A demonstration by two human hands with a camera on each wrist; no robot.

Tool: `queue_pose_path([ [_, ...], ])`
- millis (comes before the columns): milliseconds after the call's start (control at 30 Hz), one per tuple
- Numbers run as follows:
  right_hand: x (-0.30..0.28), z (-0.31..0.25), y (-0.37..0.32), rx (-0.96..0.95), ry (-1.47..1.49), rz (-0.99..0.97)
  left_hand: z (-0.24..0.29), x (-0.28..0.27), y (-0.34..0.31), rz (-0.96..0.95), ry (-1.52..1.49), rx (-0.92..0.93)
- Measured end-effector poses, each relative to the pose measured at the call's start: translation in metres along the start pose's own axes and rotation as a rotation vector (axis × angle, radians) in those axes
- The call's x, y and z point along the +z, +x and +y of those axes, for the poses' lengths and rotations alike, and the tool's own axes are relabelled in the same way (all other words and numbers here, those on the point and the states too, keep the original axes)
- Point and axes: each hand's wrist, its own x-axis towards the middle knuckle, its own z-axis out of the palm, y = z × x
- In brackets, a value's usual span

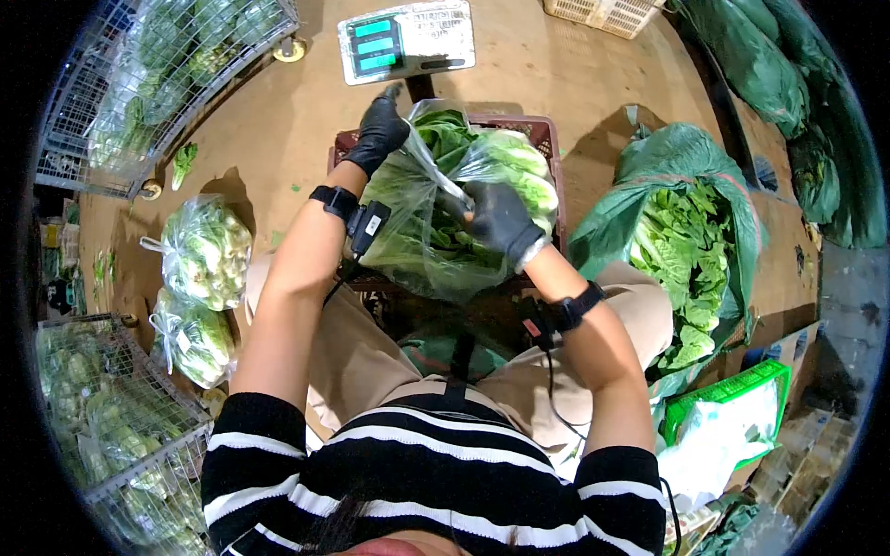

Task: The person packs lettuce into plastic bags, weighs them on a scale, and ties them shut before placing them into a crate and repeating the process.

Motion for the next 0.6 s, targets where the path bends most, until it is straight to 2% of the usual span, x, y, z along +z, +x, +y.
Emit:
queue_pose_path([
  [33, 0.022, 0.041, 0.003, -0.087, -0.020, 0.072, 0.002, 0.002, 0.003, 0.054, -0.002, -0.068],
  [67, 0.013, 0.023, 0.002, 0.018, 0.072, 0.012, 0.000, 0.005, 0.003, 0.099, 0.002, -0.132],
  [133, 0.029, 0.042, -0.007, -0.099, 0.055, -0.016, -0.016, 0.007, 0.000, -0.014, 0.000, -0.320],
  [167, 0.028, 0.045, -0.009, -0.095, 0.062, -0.019, -0.023, 0.007, 0.002, -0.043, 0.036, -0.340],
  [233, 0.023, 0.052, -0.018, -0.482, -0.023, -0.018, -0.032, 0.014, 0.000, -0.075, 0.069, -0.389],
  [267, 0.021, 0.051, -0.020, -0.490, -0.017, -0.031, -0.036, 0.015, 0.003, -0.103, 0.025, -0.369],
  [333, 0.016, 0.046, -0.026, -0.344, -0.011, -0.167, -0.040, 0.021, 0.003, -0.117, -0.001, -0.330],
  [400, 0.009, 0.043, -0.024, -0.416, -0.019, -0.214, -0.024, 0.012, 0.003, -0.092, 0.143, -0.286],
  [467, 0.010, 0.048, -0.026, -0.378, -0.019, -0.194, -0.018, 0.000, 0.003, -0.185, 0.115, -0.312],
  [533, 0.007, 0.056, -0.033, -0.353, 0.160, -0.184, -0.042, -0.020, 0.001, -0.394, 0.072, 0.019],
  [600, 0.002, 0.049, -0.037, -0.169, 0.154, -0.073, -0.044, -0.073, -0.016, -0.321, 0.019, 0.380],
])
